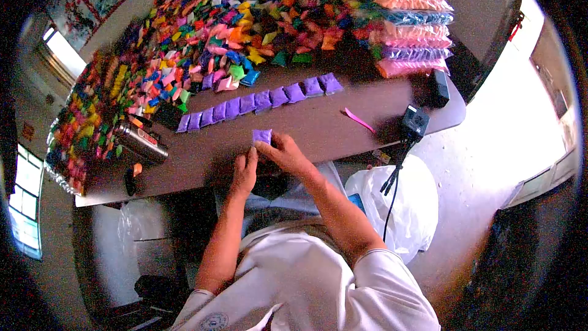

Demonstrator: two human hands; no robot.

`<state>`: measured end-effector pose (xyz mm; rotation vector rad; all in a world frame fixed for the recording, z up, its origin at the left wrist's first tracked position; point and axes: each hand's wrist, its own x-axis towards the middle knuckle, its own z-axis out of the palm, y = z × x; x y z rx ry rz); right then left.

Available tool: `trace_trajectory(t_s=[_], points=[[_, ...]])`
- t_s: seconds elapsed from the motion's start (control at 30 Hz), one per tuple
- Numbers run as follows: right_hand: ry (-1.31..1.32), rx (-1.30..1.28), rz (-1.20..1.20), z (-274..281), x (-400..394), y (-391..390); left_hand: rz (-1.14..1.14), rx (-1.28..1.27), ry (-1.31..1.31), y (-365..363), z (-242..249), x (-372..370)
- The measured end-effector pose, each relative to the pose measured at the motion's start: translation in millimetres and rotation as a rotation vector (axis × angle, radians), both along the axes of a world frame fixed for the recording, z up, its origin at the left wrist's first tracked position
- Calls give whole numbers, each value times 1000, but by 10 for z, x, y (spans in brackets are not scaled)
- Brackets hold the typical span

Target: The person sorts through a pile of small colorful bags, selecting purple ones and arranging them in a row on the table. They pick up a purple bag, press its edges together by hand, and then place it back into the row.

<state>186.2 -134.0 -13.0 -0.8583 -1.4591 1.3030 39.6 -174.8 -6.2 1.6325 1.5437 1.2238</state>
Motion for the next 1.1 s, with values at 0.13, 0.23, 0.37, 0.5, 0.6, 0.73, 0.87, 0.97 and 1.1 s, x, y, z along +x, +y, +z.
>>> trace_trajectory(t_s=[0.13,0.23,0.37,0.5,0.6,0.73,0.87,0.97,1.1], points=[[141,-72,136,34,40,-34,7,42,96,-10,-139,20],[183,-114,130,109,52,-86,-1,-33,130,-40,-115,27],[163,-134,109,62,15,-28,1,-71,169,-15,-94,-13],[115,-114,43,-35,14,15,-18,-32,205,-74,-49,40],[158,-229,73,91,15,-74,-9,-58,133,-45,-147,11],[55,-195,122,199,80,-85,0,7,104,-37,-168,8],[153,-161,147,1,7,21,-23,43,191,-68,-120,48],[193,-189,154,23,26,-17,-26,33,156,-26,-179,26],[101,-245,122,332,97,-159,7,-47,100,69,-378,-38]])
